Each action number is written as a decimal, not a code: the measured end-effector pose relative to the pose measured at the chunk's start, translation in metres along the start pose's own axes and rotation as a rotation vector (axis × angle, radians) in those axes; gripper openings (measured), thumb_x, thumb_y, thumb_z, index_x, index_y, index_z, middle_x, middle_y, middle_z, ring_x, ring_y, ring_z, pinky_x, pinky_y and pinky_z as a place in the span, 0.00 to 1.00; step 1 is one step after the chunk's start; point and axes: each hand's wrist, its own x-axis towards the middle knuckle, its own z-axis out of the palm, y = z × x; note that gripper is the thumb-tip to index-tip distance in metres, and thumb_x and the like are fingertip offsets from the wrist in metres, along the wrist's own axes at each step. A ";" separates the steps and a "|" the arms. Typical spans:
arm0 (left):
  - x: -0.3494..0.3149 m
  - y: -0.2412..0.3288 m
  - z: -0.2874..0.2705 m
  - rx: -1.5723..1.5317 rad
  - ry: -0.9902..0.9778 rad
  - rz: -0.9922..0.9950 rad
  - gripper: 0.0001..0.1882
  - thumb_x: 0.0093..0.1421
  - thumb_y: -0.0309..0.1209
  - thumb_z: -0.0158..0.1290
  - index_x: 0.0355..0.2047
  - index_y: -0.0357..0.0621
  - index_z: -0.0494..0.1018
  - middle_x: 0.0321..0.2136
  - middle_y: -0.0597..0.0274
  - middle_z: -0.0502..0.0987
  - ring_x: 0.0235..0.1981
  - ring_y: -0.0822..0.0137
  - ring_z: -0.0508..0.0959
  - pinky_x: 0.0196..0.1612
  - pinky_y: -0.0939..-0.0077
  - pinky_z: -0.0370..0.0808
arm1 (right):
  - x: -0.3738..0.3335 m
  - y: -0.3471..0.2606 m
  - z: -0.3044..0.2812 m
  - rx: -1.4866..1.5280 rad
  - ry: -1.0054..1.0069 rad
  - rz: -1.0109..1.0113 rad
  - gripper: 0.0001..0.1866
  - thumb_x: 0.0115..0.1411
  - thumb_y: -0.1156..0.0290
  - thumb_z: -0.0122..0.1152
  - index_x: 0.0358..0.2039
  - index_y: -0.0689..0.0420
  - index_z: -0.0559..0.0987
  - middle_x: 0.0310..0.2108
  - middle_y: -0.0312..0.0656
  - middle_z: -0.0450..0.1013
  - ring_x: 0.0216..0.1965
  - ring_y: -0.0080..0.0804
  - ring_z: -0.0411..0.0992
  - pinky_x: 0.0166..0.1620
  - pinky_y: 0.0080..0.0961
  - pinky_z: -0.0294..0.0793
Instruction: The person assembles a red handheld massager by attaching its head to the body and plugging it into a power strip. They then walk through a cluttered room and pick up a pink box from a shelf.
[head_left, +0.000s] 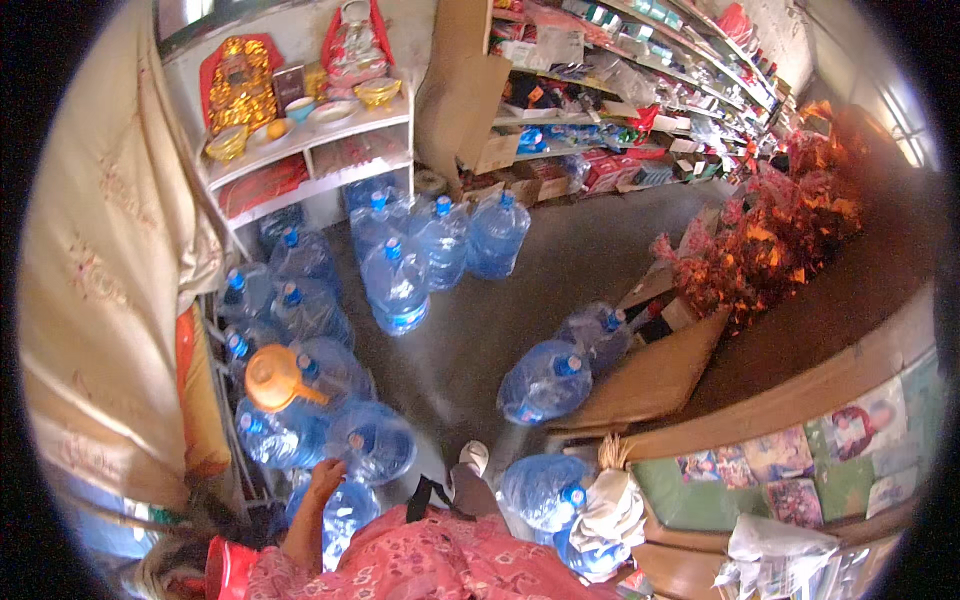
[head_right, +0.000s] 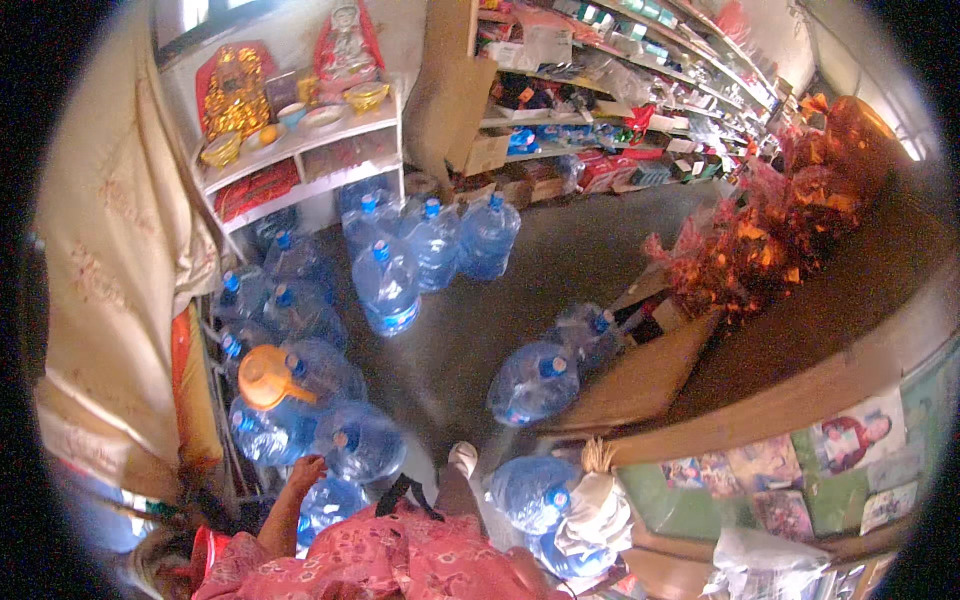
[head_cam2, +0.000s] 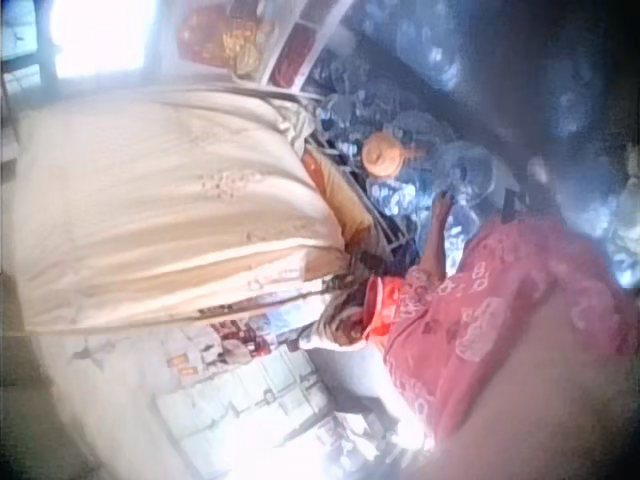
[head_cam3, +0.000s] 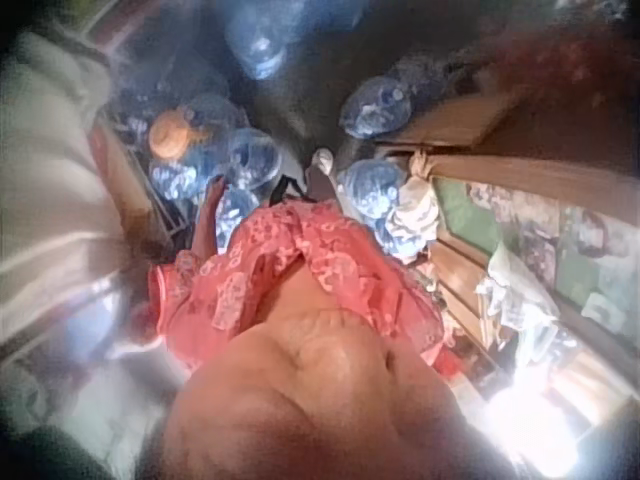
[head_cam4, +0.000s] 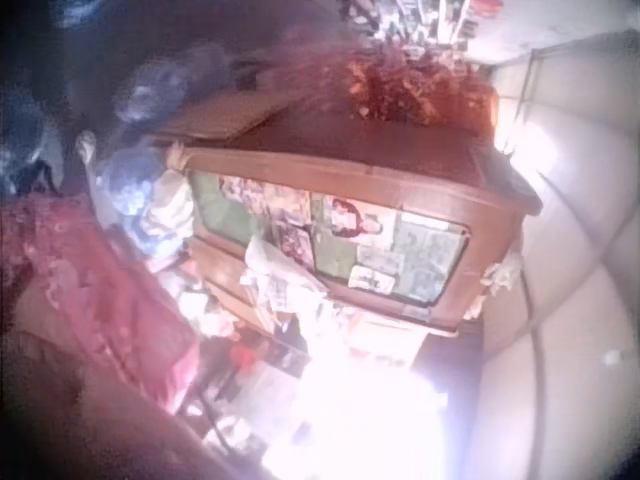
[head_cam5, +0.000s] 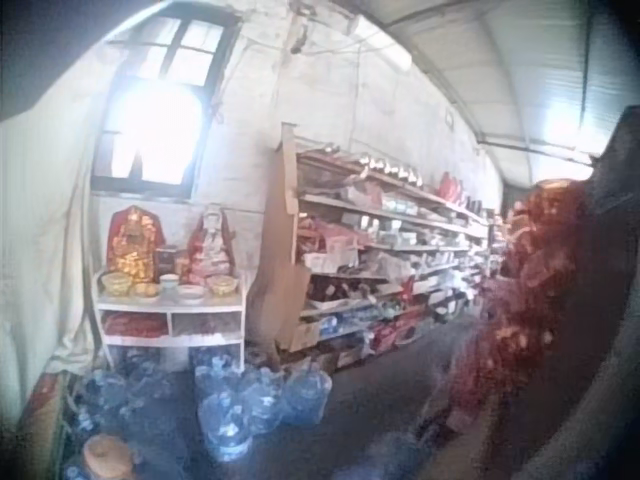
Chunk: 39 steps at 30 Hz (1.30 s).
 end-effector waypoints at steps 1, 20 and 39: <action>0.024 0.006 0.005 0.013 -0.033 0.023 0.19 0.53 0.41 0.48 0.26 0.34 0.73 0.20 0.59 0.73 0.20 0.68 0.72 0.25 0.74 0.70 | 0.019 0.005 0.007 -0.004 -0.013 0.004 0.13 0.51 0.59 0.48 0.25 0.52 0.78 0.27 0.43 0.74 0.33 0.44 0.72 0.36 0.40 0.72; 0.231 0.240 0.155 0.370 -0.195 -0.270 0.20 0.55 0.41 0.45 0.36 0.35 0.74 0.29 0.50 0.77 0.29 0.59 0.77 0.31 0.66 0.74 | 0.363 -0.018 -0.344 -0.038 0.067 0.037 0.17 0.48 0.60 0.44 0.27 0.57 0.78 0.32 0.55 0.73 0.36 0.52 0.72 0.42 0.43 0.69; 0.629 0.480 0.313 0.631 -0.332 0.278 0.13 0.52 0.35 0.49 0.26 0.35 0.74 0.22 0.56 0.75 0.23 0.64 0.76 0.26 0.68 0.71 | 0.620 0.001 -0.402 0.227 0.038 0.178 0.20 0.51 0.50 0.49 0.28 0.54 0.77 0.25 0.47 0.73 0.28 0.46 0.72 0.31 0.40 0.71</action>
